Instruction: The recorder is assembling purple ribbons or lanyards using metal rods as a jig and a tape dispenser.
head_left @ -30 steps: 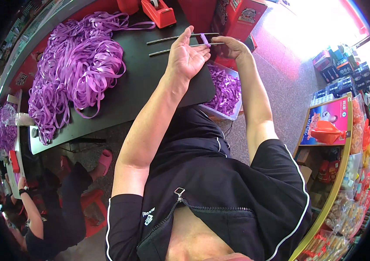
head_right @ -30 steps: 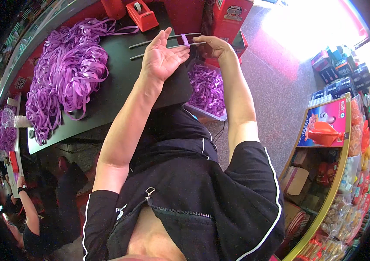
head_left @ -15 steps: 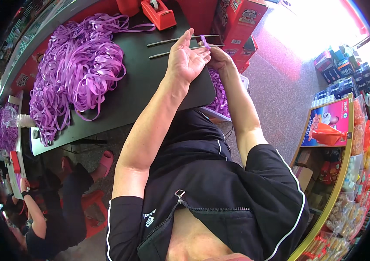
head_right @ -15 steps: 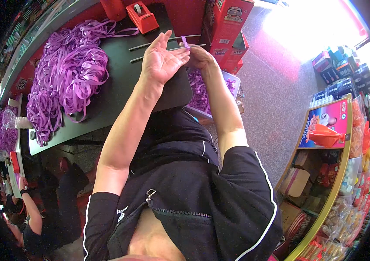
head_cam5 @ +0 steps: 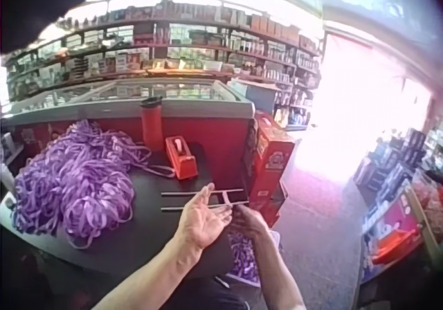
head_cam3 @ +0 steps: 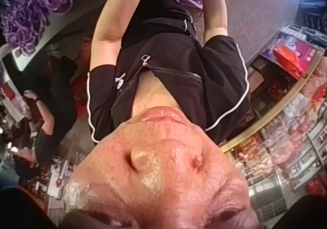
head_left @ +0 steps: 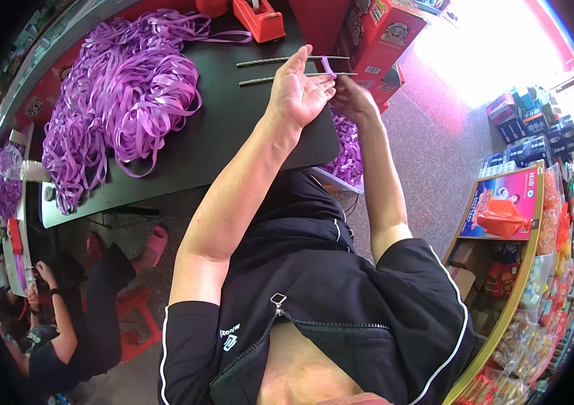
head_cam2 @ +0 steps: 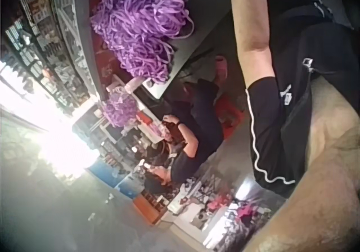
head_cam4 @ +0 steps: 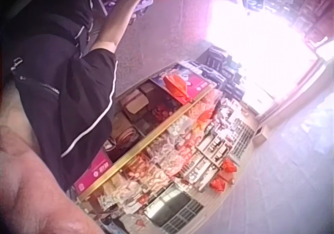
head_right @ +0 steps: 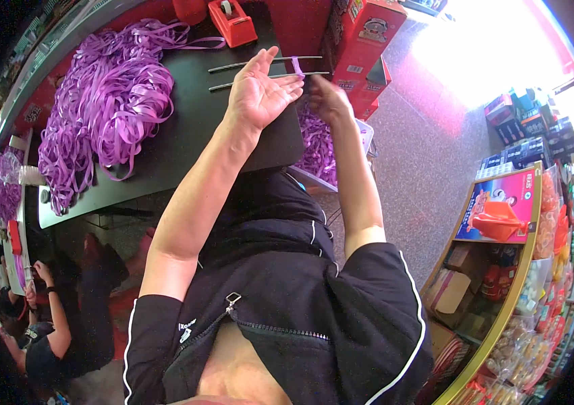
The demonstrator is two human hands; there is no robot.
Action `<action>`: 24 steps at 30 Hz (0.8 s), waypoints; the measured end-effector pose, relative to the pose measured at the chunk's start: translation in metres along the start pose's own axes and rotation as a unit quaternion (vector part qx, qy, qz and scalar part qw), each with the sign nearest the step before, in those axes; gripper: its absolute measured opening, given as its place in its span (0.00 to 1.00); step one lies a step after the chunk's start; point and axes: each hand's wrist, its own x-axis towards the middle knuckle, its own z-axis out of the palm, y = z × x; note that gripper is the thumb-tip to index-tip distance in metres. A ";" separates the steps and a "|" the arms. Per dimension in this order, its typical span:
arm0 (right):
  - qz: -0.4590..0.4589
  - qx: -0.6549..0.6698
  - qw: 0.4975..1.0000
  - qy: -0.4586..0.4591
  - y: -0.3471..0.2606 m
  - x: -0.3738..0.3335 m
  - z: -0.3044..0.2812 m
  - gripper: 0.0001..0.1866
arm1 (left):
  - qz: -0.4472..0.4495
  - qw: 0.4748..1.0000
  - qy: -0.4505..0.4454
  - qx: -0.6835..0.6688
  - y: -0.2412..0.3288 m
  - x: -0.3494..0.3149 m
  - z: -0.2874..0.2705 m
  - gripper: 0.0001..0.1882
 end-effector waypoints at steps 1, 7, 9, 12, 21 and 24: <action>-0.100 -0.069 0.989 0.085 -0.012 -0.007 -0.002 0.16 | 0.004 1.000 0.000 -0.004 0.001 -0.001 0.001 0.28; -0.342 -0.517 0.784 -0.011 -0.088 -0.048 0.069 0.13 | -0.008 1.000 -0.005 -0.021 0.003 -0.003 0.000 0.29; -0.348 -0.576 0.738 -0.042 -0.102 -0.049 0.090 0.13 | -0.007 0.999 -0.023 -0.035 0.004 -0.003 -0.005 0.31; -0.262 -0.719 0.643 0.016 -0.119 -0.044 0.102 0.18 | -0.006 0.999 -0.019 -0.038 0.003 -0.003 -0.002 0.33; -0.105 -0.829 0.547 0.049 -0.106 -0.037 0.129 0.18 | -0.005 1.000 -0.009 -0.027 0.001 -0.005 0.000 0.34; -0.115 -0.819 0.561 0.017 -0.108 -0.023 0.124 0.14 | -0.008 0.999 -0.001 -0.037 0.001 -0.004 0.001 0.34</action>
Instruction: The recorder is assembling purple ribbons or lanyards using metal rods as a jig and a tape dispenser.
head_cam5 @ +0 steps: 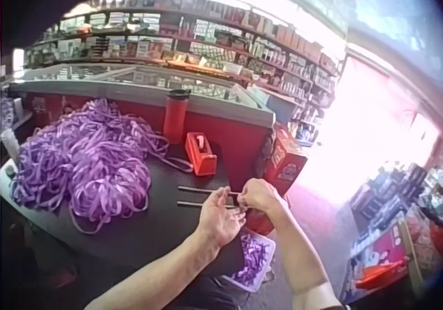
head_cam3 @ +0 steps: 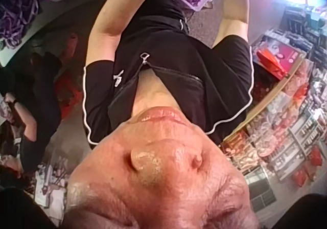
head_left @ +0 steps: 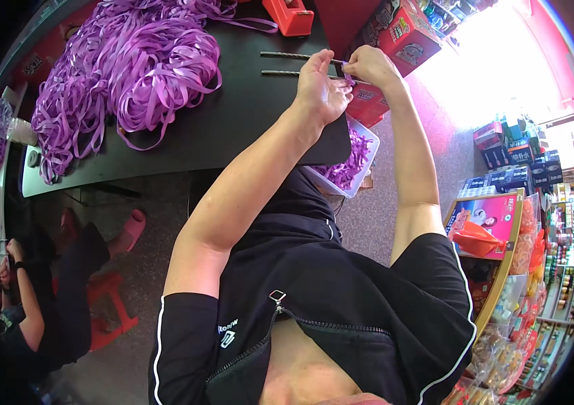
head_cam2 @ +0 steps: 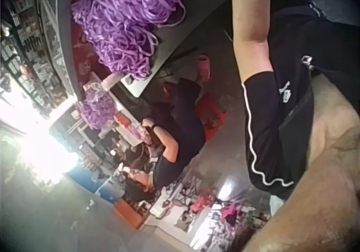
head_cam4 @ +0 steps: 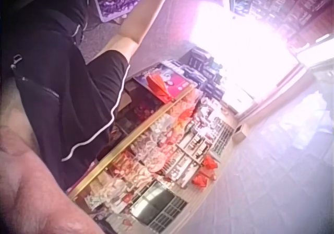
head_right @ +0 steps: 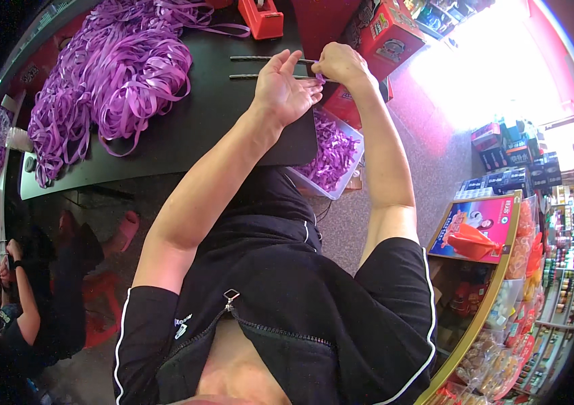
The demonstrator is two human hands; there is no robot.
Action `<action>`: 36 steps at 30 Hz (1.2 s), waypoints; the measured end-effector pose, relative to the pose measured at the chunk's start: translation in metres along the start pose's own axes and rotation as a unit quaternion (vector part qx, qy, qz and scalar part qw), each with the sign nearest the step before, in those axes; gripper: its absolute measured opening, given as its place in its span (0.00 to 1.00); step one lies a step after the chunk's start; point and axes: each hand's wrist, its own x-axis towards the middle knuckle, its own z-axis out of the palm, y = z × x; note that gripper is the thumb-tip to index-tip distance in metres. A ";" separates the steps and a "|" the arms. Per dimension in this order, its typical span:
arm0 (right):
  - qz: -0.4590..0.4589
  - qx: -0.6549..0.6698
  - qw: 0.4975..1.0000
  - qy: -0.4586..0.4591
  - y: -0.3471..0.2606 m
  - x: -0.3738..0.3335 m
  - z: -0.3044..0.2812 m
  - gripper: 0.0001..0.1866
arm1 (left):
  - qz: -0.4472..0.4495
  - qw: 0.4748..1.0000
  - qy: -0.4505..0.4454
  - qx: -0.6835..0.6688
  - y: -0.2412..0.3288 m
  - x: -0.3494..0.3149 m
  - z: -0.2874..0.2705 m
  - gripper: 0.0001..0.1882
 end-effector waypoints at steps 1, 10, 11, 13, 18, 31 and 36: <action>-0.005 0.005 1.000 -0.009 -0.001 0.003 0.000 0.13 | 0.000 1.000 -0.001 -0.001 0.001 0.000 0.000 0.34; -0.029 -0.014 0.999 -0.044 -0.015 0.008 -0.006 0.12 | 0.000 1.000 -0.001 0.002 0.000 0.000 0.000 0.35; -0.027 -0.015 0.998 -0.047 -0.017 0.009 -0.006 0.12 | 0.003 1.000 -0.002 0.005 0.001 0.000 0.000 0.35; -0.033 -0.019 0.999 -0.034 -0.018 0.009 -0.004 0.12 | 0.004 1.000 -0.003 0.008 0.001 0.000 -0.001 0.35; -0.043 -0.012 0.998 -0.050 -0.011 0.010 -0.009 0.13 | 0.009 1.000 -0.009 0.010 0.001 -0.001 -0.001 0.36; -0.082 0.105 0.991 -0.032 0.044 0.015 0.022 0.15 | -0.002 1.000 -0.009 -0.001 0.002 -0.002 0.000 0.35; 0.002 0.075 0.997 0.032 0.059 0.009 0.031 0.13 | 0.003 1.000 0.004 -0.004 0.002 -0.003 0.003 0.35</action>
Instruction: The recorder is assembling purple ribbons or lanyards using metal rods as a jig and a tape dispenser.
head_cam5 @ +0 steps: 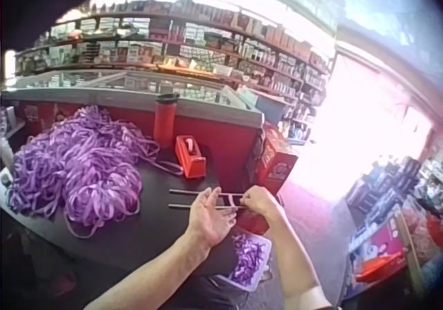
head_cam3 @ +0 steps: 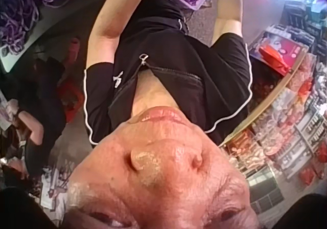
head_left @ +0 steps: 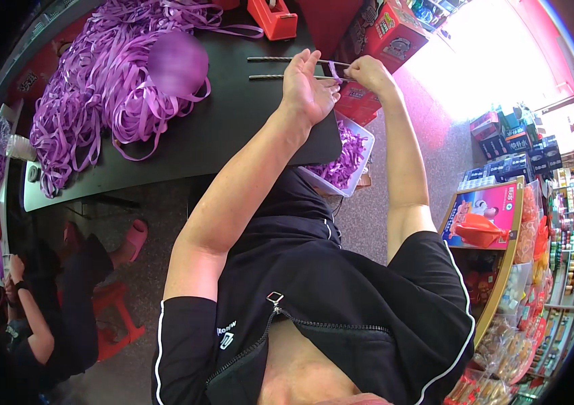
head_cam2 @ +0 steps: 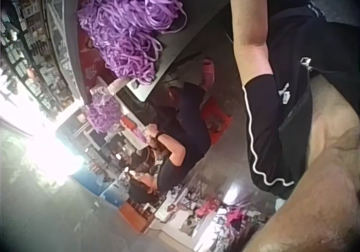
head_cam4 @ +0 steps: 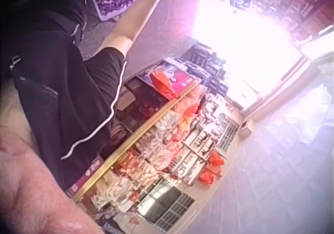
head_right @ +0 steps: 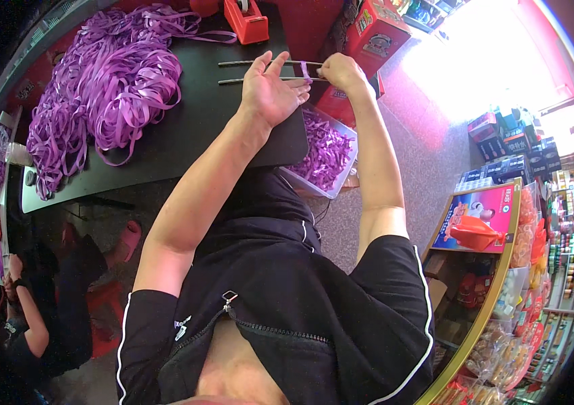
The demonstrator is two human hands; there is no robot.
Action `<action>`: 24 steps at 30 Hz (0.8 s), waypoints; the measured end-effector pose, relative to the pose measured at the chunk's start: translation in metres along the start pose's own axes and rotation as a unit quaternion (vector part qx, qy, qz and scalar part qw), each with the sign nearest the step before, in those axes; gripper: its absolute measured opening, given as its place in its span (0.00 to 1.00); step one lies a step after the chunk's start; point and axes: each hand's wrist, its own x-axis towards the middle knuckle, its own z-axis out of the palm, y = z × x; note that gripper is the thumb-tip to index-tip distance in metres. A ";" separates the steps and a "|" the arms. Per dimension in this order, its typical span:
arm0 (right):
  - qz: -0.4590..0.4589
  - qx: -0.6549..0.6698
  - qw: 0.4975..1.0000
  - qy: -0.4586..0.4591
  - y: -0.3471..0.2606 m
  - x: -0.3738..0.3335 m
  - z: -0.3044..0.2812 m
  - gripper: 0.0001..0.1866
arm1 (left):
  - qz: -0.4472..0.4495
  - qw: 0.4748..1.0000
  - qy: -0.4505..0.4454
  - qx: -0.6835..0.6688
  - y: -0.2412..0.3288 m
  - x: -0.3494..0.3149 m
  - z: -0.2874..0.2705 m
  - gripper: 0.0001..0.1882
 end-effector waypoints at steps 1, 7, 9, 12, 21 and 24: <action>-0.002 0.000 1.000 -0.001 0.000 -0.006 0.000 0.13 | 0.002 1.000 0.001 -0.001 0.000 -0.001 0.001 0.35; -0.010 0.145 0.988 0.044 -0.021 -0.025 0.000 0.18 | -0.001 1.000 -0.012 0.007 0.002 -0.001 -0.005 0.36; -0.012 0.151 0.987 0.048 -0.012 -0.018 0.013 0.18 | -0.005 1.000 -0.023 0.012 0.001 0.000 -0.007 0.37; -0.003 0.288 0.956 -0.058 0.011 0.000 0.026 0.18 | -0.019 0.999 -0.034 0.014 -0.005 0.004 -0.005 0.37; 0.036 0.369 0.917 -0.149 0.003 0.003 0.021 0.21 | -0.019 0.999 -0.042 0.024 0.002 0.006 -0.008 0.36; 0.014 0.371 0.926 -0.072 -0.006 -0.006 0.013 0.22 | -0.016 1.000 -0.021 0.013 0.007 0.003 -0.006 0.35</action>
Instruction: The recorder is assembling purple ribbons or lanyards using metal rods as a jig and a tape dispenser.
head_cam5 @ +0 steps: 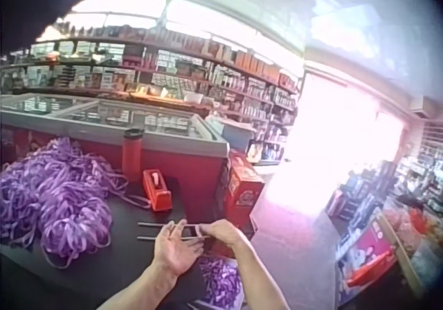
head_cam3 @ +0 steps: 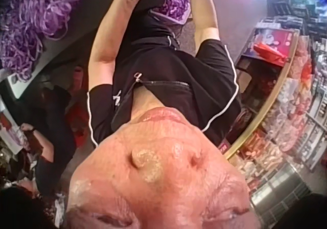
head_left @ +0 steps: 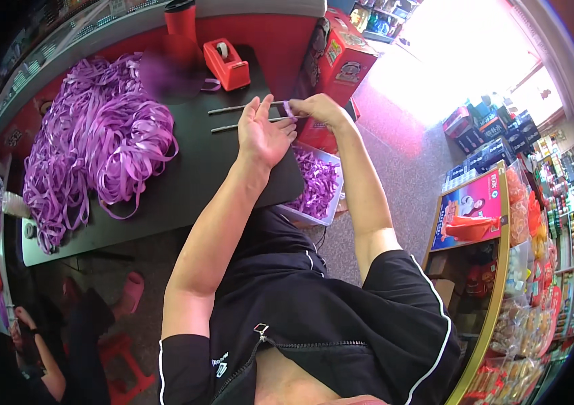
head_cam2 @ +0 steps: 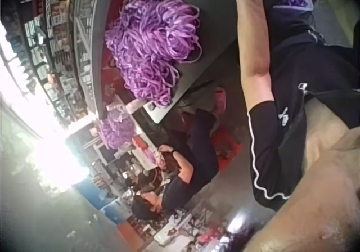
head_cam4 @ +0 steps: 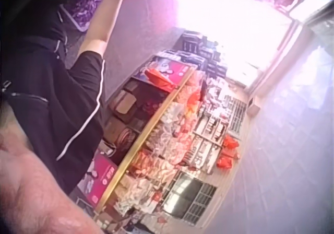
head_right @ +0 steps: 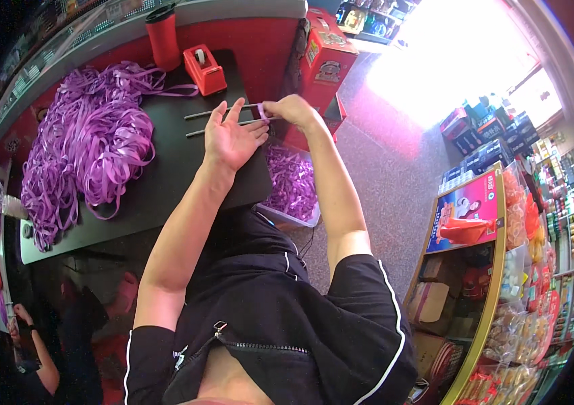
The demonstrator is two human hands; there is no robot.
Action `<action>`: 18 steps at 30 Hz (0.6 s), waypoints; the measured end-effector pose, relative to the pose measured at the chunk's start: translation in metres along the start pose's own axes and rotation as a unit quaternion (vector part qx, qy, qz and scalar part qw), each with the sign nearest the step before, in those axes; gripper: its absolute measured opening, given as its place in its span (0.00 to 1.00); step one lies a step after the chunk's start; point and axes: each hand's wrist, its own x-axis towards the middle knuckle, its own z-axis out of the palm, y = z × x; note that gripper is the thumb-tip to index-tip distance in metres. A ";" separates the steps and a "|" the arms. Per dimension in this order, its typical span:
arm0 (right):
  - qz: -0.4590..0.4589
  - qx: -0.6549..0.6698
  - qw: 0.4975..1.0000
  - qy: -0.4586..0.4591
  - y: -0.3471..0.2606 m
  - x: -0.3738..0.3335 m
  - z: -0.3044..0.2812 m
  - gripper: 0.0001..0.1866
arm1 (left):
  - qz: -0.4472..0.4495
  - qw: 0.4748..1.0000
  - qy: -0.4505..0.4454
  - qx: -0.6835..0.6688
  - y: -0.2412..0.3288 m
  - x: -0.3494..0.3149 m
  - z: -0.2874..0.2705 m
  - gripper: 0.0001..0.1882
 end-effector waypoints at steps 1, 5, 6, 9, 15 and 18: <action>-0.019 0.026 0.999 0.033 0.004 -0.005 -0.002 0.22 | -0.006 1.000 0.008 -0.003 -0.004 -0.002 0.001 0.34; -0.020 -0.042 0.999 -0.011 0.007 -0.002 0.003 0.20 | -0.001 1.000 -0.005 0.005 -0.007 0.002 0.002 0.34; -0.005 -0.006 1.000 -0.007 0.008 -0.002 0.007 0.19 | -0.001 1.000 0.000 -0.006 -0.005 -0.001 0.001 0.34; 0.017 -0.035 0.999 0.000 0.005 0.000 0.008 0.19 | 0.002 1.000 0.001 -0.008 -0.004 0.000 -0.001 0.34; 0.046 -0.081 0.995 -0.019 -0.009 -0.011 0.002 0.17 | 0.009 0.999 0.045 0.024 0.000 -0.003 0.001 0.32; -0.116 -0.051 0.972 0.197 0.011 -0.002 -0.023 0.19 | -0.064 0.984 0.098 0.133 -0.002 -0.016 0.020 0.26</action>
